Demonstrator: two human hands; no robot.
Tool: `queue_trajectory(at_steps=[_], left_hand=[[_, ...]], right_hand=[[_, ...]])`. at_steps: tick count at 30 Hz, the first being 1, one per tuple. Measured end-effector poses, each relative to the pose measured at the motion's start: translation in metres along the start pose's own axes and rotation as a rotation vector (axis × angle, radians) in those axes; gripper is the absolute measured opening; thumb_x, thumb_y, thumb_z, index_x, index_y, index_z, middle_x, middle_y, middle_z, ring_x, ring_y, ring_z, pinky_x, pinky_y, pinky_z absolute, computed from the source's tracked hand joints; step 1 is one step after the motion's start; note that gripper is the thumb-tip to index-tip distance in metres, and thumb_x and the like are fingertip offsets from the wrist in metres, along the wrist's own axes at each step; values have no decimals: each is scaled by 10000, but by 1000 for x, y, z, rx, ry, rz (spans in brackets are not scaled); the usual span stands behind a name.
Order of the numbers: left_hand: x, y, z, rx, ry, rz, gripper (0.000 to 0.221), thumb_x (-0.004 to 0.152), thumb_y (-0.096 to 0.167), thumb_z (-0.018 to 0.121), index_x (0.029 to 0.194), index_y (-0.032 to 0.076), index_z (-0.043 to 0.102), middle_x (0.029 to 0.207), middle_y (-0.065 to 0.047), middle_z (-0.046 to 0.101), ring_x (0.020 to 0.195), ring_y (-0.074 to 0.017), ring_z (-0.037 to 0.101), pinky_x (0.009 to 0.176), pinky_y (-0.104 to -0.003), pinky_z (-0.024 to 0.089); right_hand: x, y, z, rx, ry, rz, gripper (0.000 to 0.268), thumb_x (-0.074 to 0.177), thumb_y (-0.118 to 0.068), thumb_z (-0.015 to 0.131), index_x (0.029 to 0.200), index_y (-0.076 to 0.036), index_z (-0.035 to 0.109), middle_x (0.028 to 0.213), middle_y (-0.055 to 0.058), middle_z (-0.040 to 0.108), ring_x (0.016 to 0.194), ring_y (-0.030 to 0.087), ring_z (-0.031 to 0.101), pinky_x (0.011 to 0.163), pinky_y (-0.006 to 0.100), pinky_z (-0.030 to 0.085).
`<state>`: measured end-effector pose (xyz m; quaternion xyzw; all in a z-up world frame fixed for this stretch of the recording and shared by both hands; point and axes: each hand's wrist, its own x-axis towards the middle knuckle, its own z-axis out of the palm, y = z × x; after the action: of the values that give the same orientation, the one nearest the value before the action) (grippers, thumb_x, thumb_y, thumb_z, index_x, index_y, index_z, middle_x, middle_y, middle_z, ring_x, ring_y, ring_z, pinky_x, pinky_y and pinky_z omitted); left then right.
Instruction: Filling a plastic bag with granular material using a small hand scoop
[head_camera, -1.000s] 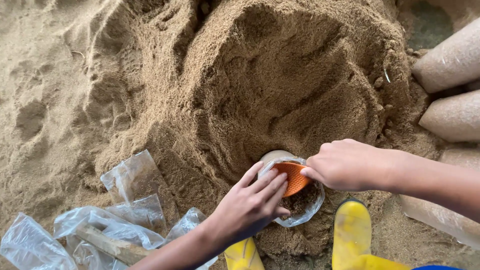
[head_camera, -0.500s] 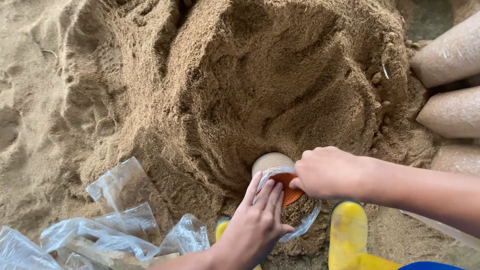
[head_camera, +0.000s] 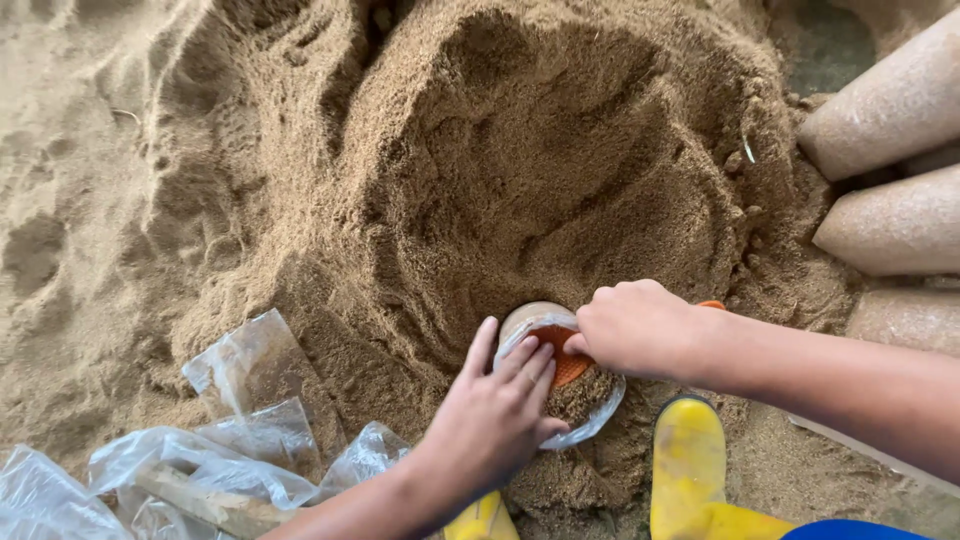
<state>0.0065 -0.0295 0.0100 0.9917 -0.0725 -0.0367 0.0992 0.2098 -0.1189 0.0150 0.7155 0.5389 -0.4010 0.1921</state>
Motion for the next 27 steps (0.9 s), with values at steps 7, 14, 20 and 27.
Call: queue_trajectory(at_steps=[7,14,20,27], left_hand=[[-4,-3,-18,-81,169,69,615,958,465,644,1330,-25,628,1423,-181,627,1368,-329,551,1236,-617,239],[-21,11,-32,-142,175,108,673,955,541,655,1262,-58,662,1348,-212,671,1302,-347,601,1219,-583,294],[-36,21,5,-132,87,161,812,967,639,541,1274,-102,672,1339,-260,670,1347,-387,579,1262,-600,246],[-43,45,35,7,97,135,569,977,311,477,1254,-157,646,1327,-299,663,1322,-452,586,1269,-579,337]], right_hand=[[-31,8,-23,30,58,70,435,1013,-587,498,1043,-170,617,991,128,732,949,379,702,834,524,539],[-47,-3,-13,71,-2,65,479,991,-625,576,1137,-177,492,1003,132,731,947,399,719,806,535,555],[-41,-10,20,120,-1,79,708,953,-612,673,1359,-131,348,930,114,760,841,396,750,726,534,590],[-22,-17,63,-65,96,-1,908,949,-685,597,1510,-46,280,814,59,760,740,319,762,606,492,586]])
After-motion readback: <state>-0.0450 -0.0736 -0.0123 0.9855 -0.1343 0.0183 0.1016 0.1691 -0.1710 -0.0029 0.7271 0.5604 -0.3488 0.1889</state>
